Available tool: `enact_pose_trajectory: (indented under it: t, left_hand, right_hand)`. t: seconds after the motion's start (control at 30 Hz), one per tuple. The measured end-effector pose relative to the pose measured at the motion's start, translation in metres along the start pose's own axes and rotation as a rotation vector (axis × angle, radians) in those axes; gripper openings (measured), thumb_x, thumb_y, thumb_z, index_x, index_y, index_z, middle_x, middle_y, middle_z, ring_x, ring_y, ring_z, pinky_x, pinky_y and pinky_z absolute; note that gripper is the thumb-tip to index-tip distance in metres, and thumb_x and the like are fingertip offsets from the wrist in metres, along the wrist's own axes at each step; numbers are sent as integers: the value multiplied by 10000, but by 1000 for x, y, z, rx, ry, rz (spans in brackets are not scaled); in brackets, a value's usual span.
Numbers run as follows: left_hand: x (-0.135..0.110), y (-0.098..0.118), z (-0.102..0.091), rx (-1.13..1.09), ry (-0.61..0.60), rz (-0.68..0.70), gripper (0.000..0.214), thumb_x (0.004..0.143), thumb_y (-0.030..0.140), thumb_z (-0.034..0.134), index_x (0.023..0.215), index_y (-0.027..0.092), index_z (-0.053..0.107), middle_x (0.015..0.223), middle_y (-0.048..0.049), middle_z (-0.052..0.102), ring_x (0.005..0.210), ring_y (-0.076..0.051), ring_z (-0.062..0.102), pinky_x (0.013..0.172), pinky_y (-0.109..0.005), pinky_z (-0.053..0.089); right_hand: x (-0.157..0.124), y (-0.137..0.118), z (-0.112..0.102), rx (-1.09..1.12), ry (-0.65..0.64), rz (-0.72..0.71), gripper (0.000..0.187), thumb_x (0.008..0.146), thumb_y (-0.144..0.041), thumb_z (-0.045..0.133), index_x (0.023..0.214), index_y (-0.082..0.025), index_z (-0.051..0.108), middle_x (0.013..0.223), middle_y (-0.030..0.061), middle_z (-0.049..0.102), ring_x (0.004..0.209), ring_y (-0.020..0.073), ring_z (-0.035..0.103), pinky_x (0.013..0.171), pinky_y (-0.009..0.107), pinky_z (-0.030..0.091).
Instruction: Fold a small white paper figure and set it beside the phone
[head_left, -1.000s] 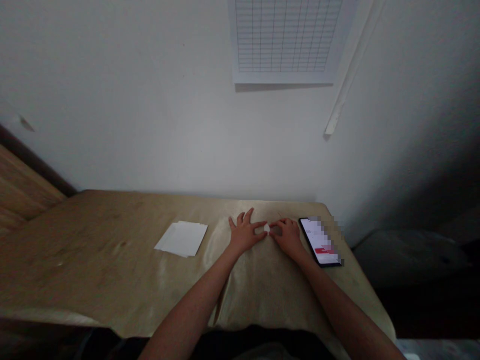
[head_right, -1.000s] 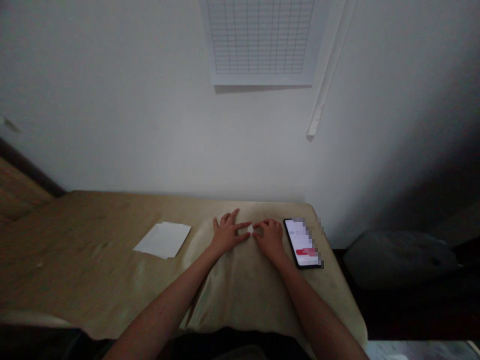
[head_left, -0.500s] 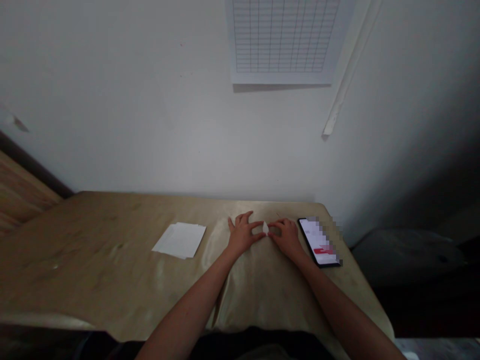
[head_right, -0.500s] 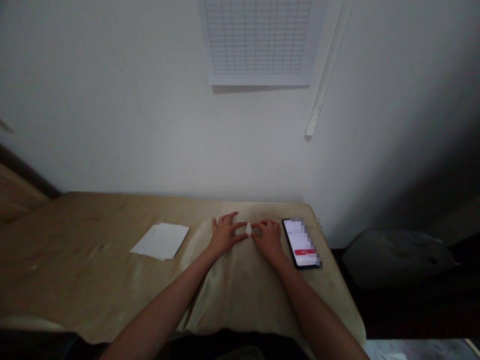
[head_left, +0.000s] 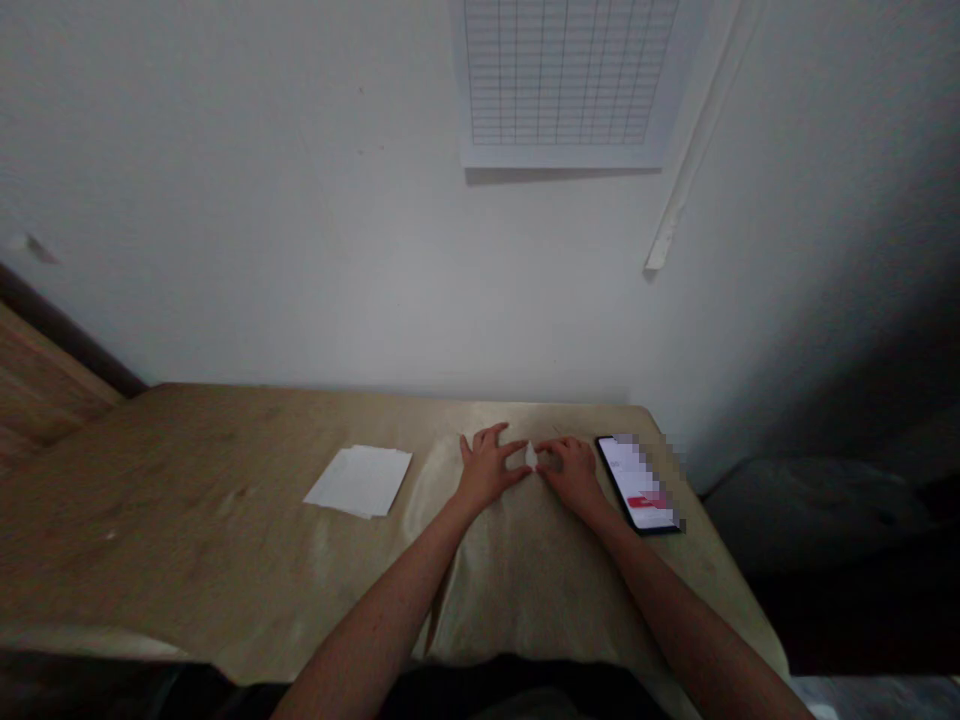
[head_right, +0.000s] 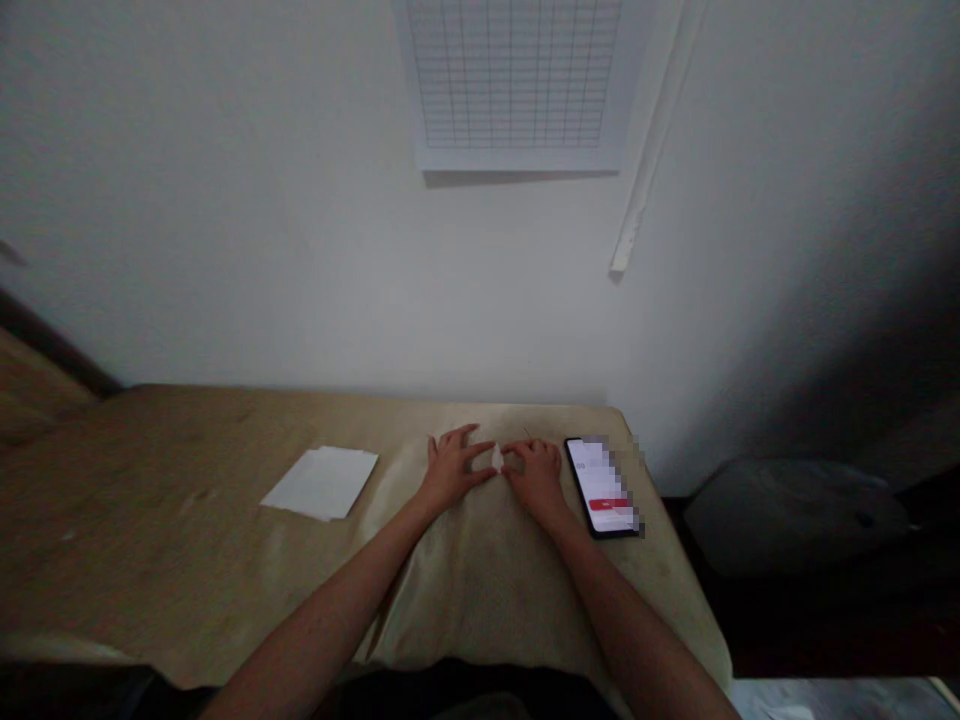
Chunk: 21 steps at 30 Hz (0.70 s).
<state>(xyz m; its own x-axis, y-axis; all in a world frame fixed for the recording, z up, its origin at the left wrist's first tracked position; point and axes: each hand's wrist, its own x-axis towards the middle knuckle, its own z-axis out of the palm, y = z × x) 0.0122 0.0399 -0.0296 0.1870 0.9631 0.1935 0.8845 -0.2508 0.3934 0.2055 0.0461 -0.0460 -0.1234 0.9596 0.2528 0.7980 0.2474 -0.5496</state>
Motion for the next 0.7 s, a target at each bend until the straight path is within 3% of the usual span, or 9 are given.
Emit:
enact_pose_trajectory:
  t: [0.37, 0.7]
  left_hand:
    - [-1, 3, -1, -58, 45, 33, 469, 785, 433, 791, 1234, 463, 659, 1516, -21, 444, 1386, -329, 373, 1151, -730, 92]
    - [0, 2, -2, -120, 52, 31, 354, 756, 381, 823, 1093, 405, 716, 1491, -11, 483, 1384, -305, 389, 1150, -720, 92]
  right_hand:
    - [1, 7, 6, -16, 32, -28, 334, 820, -290, 705, 1152, -313, 728, 1095, 67, 669, 1078, 267, 539, 977, 382, 362]
    - [0, 4, 4, -2, 51, -28, 211, 830, -271, 682, 1026, -286, 758, 1072, 70, 671, 1075, 266, 542, 976, 394, 369]
